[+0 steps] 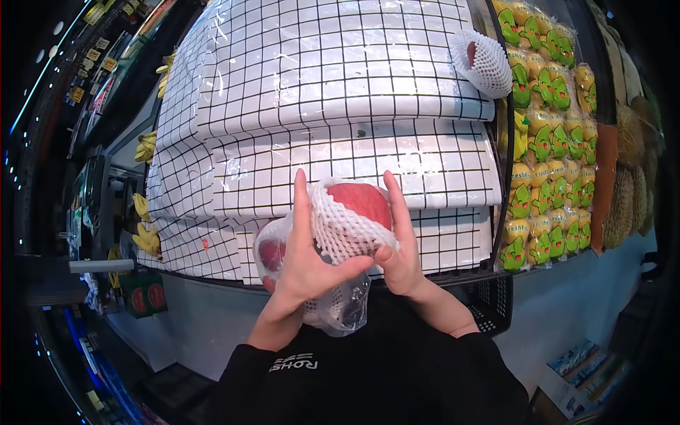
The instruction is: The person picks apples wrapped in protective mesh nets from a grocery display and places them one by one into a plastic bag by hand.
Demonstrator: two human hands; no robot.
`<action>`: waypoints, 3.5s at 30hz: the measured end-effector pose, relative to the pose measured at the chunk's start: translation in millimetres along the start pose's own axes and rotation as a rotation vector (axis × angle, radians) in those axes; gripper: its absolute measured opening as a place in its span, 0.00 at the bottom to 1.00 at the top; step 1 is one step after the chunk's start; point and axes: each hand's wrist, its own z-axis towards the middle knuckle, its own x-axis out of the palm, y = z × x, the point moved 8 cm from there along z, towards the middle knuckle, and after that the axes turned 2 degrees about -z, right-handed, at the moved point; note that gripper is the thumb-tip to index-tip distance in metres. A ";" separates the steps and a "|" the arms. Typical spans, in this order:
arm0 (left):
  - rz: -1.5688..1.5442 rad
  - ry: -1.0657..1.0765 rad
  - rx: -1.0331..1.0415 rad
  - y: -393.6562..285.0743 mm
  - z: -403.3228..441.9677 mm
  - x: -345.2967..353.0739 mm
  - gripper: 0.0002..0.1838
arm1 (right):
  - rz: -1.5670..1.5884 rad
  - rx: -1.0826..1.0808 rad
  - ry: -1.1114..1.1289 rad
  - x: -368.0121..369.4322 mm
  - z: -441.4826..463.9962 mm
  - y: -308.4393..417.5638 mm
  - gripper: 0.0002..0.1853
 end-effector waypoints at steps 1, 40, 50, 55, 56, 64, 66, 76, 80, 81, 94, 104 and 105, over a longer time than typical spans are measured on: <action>-0.013 -0.007 -0.018 0.0 0.3 -1.1 0.70 | -0.044 0.000 0.010 -2.1 -0.7 -3.2 0.57; -0.963 0.101 -0.548 37.3 -18.6 -7.1 0.39 | -0.205 -0.434 0.473 20.8 12.5 40.5 0.68; -1.281 0.309 -0.588 36.4 -11.1 6.2 0.38 | -0.386 -0.486 0.696 32.6 15.4 54.2 0.67; -0.625 0.233 -0.597 35.5 -13.9 -2.0 0.38 | -0.302 -0.435 0.579 26.8 5.9 45.1 0.65; -0.410 0.260 -0.523 33.8 -14.0 -6.5 0.40 | -0.228 -0.339 0.508 23.1 4.0 39.3 0.67; 0.498 0.328 0.274 -32.6 -41.9 -22.4 0.09 | 0.452 0.010 -0.061 -5.2 -8.3 11.9 0.74; 0.566 0.442 0.314 -31.8 -51.1 -18.1 0.08 | 0.519 0.056 -0.139 -12.6 -13.7 10.2 0.66; 0.661 0.544 0.332 -35.6 -67.3 -8.0 0.17 | 0.354 0.042 -0.096 -12.9 -36.9 5.2 0.45; 0.456 0.693 0.345 -31.9 -85.1 -4.0 0.15 | 0.378 0.140 -0.087 4.0 -36.7 18.9 0.60; 0.324 0.588 0.328 -36.1 -86.7 -10.2 0.15 | 0.401 0.191 -0.104 8.4 -36.8 19.6 0.64; 0.291 0.220 0.638 -44.7 -152.0 -53.4 0.17 | 0.353 0.545 0.638 124.0 -18.7 33.6 0.58; 0.399 0.181 0.921 -79.3 -154.1 -62.0 0.16 | 0.120 0.640 0.996 97.0 -31.1 0.2 0.52; 0.397 0.220 0.937 -80.4 -153.3 -57.4 0.17 | -0.032 0.579 1.039 95.5 -28.5 1.3 0.49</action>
